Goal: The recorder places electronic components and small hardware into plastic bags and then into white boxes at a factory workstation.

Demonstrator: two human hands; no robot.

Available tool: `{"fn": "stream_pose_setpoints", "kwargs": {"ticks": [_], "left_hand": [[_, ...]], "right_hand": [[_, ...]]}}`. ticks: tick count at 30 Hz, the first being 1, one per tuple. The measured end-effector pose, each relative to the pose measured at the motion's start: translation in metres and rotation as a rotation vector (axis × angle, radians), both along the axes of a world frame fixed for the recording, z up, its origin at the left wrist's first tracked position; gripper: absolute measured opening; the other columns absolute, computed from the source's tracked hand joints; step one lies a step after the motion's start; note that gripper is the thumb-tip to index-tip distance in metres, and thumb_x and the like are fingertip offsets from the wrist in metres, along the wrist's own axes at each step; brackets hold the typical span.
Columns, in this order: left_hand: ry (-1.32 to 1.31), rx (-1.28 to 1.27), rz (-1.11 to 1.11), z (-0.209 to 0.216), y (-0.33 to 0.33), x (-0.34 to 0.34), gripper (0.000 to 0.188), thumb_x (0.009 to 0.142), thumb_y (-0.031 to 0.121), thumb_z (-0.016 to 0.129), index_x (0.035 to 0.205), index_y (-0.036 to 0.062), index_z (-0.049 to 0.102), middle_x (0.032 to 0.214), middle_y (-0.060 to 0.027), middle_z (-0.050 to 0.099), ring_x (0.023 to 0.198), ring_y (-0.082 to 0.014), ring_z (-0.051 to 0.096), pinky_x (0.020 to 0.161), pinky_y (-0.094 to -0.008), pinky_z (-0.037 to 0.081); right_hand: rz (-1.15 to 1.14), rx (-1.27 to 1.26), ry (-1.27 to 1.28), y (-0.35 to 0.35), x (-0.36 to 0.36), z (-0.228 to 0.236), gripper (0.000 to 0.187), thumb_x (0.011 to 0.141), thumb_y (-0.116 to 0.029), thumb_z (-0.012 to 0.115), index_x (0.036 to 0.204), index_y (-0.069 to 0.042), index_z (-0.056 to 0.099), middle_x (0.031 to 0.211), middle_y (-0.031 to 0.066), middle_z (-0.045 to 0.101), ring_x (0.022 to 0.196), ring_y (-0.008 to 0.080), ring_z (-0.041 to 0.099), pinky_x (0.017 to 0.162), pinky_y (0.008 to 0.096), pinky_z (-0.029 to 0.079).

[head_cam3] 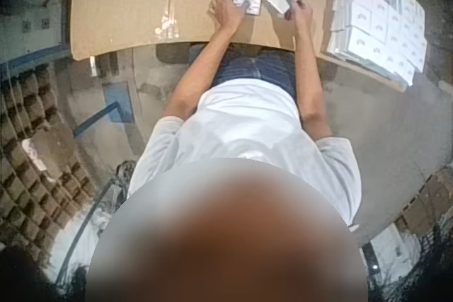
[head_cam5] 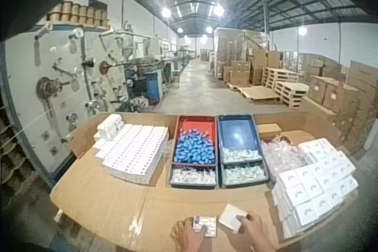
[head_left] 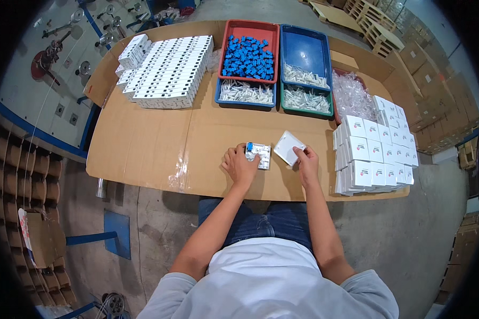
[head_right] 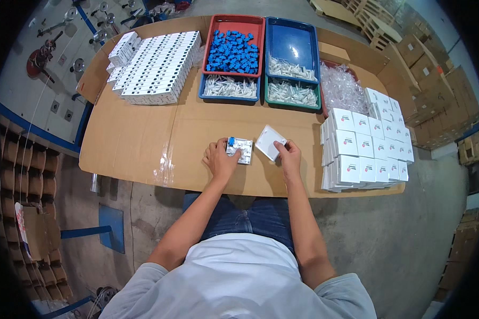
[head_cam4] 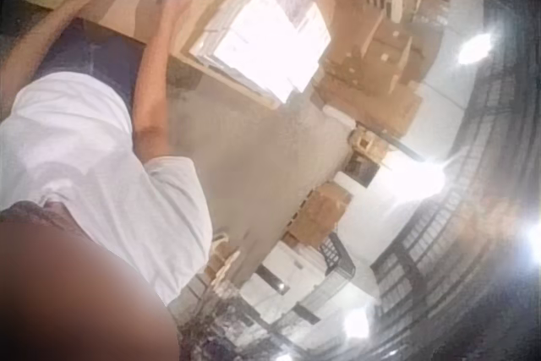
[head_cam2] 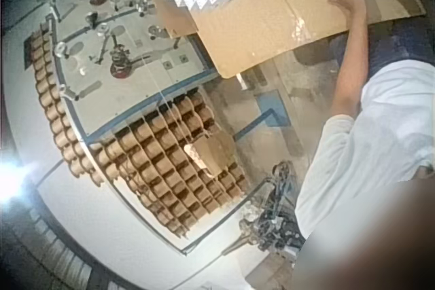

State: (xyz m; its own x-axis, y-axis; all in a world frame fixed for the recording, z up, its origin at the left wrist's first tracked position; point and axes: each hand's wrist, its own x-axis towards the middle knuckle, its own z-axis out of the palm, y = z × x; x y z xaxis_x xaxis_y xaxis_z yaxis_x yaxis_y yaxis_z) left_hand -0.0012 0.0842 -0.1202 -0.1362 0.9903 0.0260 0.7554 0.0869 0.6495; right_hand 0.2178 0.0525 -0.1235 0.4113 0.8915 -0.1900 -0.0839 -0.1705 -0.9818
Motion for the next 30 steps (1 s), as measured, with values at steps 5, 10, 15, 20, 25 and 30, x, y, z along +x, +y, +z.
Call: {"fn": "stream_pose_setpoints", "kwargs": {"ticks": [5, 10, 15, 20, 25, 30], "left_hand": [[-0.003, 0.028, -0.03, -0.002, 0.0, 0.007, 0.057, 0.076, 0.028, 0.083, 0.128, 0.0159, 0.061, 0.122, -0.0093, 0.057, 0.125, -0.032, 0.048, 0.106, -0.0496, 0.033], [-0.103, 0.14, -0.151, 0.012, -0.012, 0.006, 0.058, 0.078, 0.02, 0.083, 0.13, 0.0126, 0.058, 0.116, -0.0114, 0.064, 0.112, -0.0338, 0.06, 0.099, -0.0474, 0.044], [-0.654, -0.065, -0.104, 0.0, -0.014, -0.014, 0.052, 0.084, 0.014, 0.077, 0.129, 0.0034, 0.055, 0.104, -0.0131, 0.07, 0.088, -0.0296, 0.071, 0.075, -0.0408, 0.056], [-1.469, -0.722, -0.111, 0.006, -0.017, -0.032, 0.031, 0.101, 0.012, 0.058, 0.132, 0.0072, 0.057, 0.114, -0.0115, 0.07, 0.098, -0.0228, 0.072, 0.081, -0.0392, 0.061], [-1.624, -0.713, -0.143, 0.029, -0.027, -0.041, 0.033, 0.099, 0.01, 0.061, 0.131, 0.0045, 0.056, 0.117, -0.0116, 0.07, 0.101, -0.0235, 0.073, 0.085, -0.0391, 0.062], [-1.525, -0.689, -0.211, 0.017, -0.025, -0.049, 0.038, 0.098, 0.008, 0.063, 0.134, 0.0036, 0.053, 0.124, -0.0138, 0.067, 0.107, -0.0259, 0.071, 0.092, -0.0422, 0.061]], "right_hand": [[-0.084, 0.034, 0.648, -0.005, -0.018, 0.021, 0.041, 0.097, -0.025, 0.058, 0.129, 0.002, 0.058, 0.108, 0.0114, 0.071, 0.098, 0.0227, 0.07, 0.082, 0.0358, 0.054], [0.171, 0.111, 0.749, -0.01, -0.022, 0.033, 0.06, 0.098, -0.038, 0.048, 0.138, 0.007, 0.05, 0.133, 0.0237, 0.062, 0.12, 0.0348, 0.064, 0.103, 0.047, 0.053], [0.24, 0.124, 0.86, -0.013, -0.027, 0.058, 0.066, 0.101, -0.045, 0.041, 0.142, 0.005, 0.048, 0.14, 0.0277, 0.058, 0.123, 0.0377, 0.063, 0.107, 0.0516, 0.05], [0.35, 0.181, 1.058, -0.018, -0.025, 0.069, 0.068, 0.103, -0.05, 0.039, 0.149, 0.0, 0.044, 0.147, 0.0331, 0.048, 0.128, 0.0424, 0.057, 0.11, 0.0585, 0.044], [0.36, 0.182, 0.962, -0.02, -0.038, 0.091, 0.063, 0.107, -0.045, 0.036, 0.148, 0.002, 0.044, 0.145, 0.0294, 0.053, 0.13, 0.0406, 0.057, 0.11, 0.0542, 0.047], [0.405, 0.187, 0.775, -0.021, -0.041, 0.091, 0.06, 0.105, -0.04, 0.047, 0.149, 0.001, 0.044, 0.147, 0.0258, 0.053, 0.132, 0.0374, 0.056, 0.11, 0.0511, 0.046]]}}
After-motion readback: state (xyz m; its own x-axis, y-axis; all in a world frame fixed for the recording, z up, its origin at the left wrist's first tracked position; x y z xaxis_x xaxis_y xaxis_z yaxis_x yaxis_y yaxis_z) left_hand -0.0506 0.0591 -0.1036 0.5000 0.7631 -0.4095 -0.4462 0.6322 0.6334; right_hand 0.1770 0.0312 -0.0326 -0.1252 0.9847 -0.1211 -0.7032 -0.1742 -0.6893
